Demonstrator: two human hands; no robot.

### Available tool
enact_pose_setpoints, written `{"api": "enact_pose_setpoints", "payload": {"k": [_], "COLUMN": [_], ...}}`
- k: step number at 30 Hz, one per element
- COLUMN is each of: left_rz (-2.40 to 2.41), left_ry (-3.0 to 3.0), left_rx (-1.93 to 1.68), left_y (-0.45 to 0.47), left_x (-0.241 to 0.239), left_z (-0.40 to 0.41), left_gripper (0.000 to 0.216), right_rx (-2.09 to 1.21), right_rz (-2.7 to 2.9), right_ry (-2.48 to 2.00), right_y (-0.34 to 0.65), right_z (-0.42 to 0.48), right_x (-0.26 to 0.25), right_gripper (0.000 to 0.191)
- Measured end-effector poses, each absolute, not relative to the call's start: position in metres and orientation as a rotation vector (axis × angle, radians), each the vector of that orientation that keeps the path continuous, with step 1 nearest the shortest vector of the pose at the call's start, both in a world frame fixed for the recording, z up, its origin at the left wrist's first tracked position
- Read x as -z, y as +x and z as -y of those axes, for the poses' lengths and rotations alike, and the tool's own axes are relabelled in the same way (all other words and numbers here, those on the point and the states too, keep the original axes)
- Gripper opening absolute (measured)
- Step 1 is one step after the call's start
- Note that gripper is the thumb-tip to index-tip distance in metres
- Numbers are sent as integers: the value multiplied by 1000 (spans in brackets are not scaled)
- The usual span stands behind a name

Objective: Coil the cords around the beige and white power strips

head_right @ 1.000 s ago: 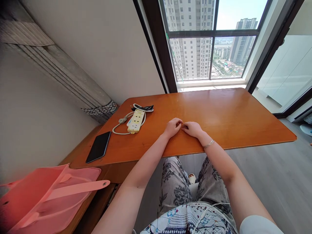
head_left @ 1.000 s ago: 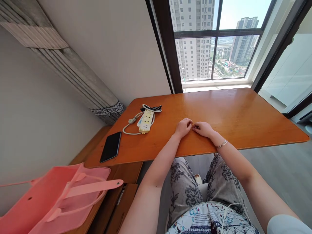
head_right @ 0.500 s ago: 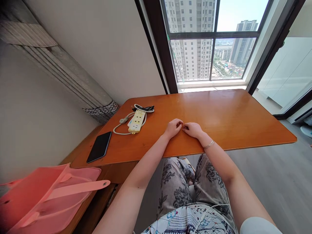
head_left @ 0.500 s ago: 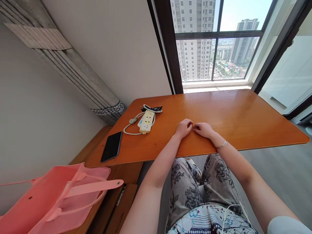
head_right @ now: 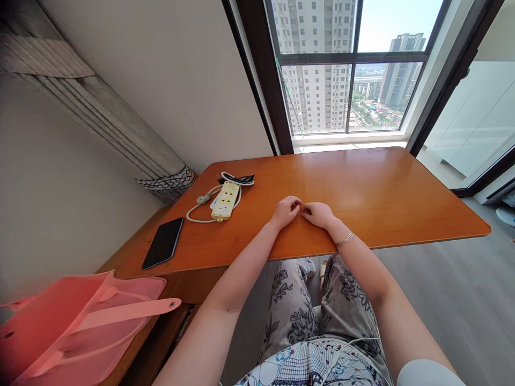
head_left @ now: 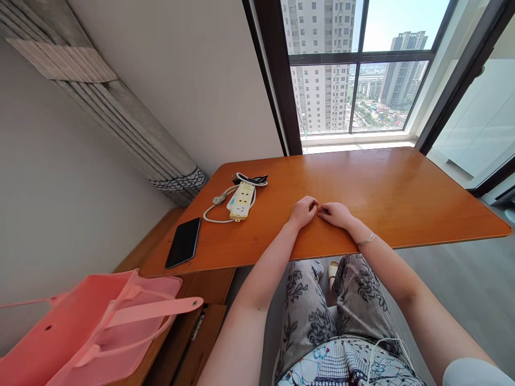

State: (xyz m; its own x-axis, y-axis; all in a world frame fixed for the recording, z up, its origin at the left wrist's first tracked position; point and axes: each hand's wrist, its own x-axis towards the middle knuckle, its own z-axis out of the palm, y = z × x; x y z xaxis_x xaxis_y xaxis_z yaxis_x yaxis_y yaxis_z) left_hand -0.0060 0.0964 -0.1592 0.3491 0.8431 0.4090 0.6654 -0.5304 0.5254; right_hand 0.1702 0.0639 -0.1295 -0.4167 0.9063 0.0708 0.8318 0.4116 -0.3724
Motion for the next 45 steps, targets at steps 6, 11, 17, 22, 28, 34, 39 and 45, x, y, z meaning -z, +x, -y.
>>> {"api": "enact_pose_setpoints", "payload": {"k": [6, 11, 17, 22, 28, 34, 39, 45], "left_rz": [-1369, -1363, -1356, -1358, -1366, -1357, -1353, -1355], "left_ry": [2351, 2352, 2344, 2348, 2348, 2347, 2334, 2330], "left_rx": [-948, -943, -956, -964, -965, -959, -971, -967], "left_y": [-6, -6, -6, -6, -7, -6, -6, -6], "left_x": [158, 158, 159, 159, 160, 159, 160, 161], "left_z": [-95, -95, -95, -95, -95, -95, -95, -96], "left_gripper": [16, 16, 16, 16, 17, 17, 17, 16], "right_rx": [-416, -417, -422, -411, -397, -399, -409, -406], "right_rz": [2403, 2398, 2399, 2405, 2410, 2412, 2411, 2406], "right_ry": [-1521, -1524, -1527, -1521, -1540, -1549, -1551, -1556], "right_y": [170, 170, 169, 169, 168, 166, 164, 164], "right_z": [-64, -64, -63, -64, -64, -63, -61, -60], "right_x": [130, 131, 130, 130, 130, 128, 125, 124], "right_gripper": [21, 20, 19, 20, 20, 21, 20, 20]}}
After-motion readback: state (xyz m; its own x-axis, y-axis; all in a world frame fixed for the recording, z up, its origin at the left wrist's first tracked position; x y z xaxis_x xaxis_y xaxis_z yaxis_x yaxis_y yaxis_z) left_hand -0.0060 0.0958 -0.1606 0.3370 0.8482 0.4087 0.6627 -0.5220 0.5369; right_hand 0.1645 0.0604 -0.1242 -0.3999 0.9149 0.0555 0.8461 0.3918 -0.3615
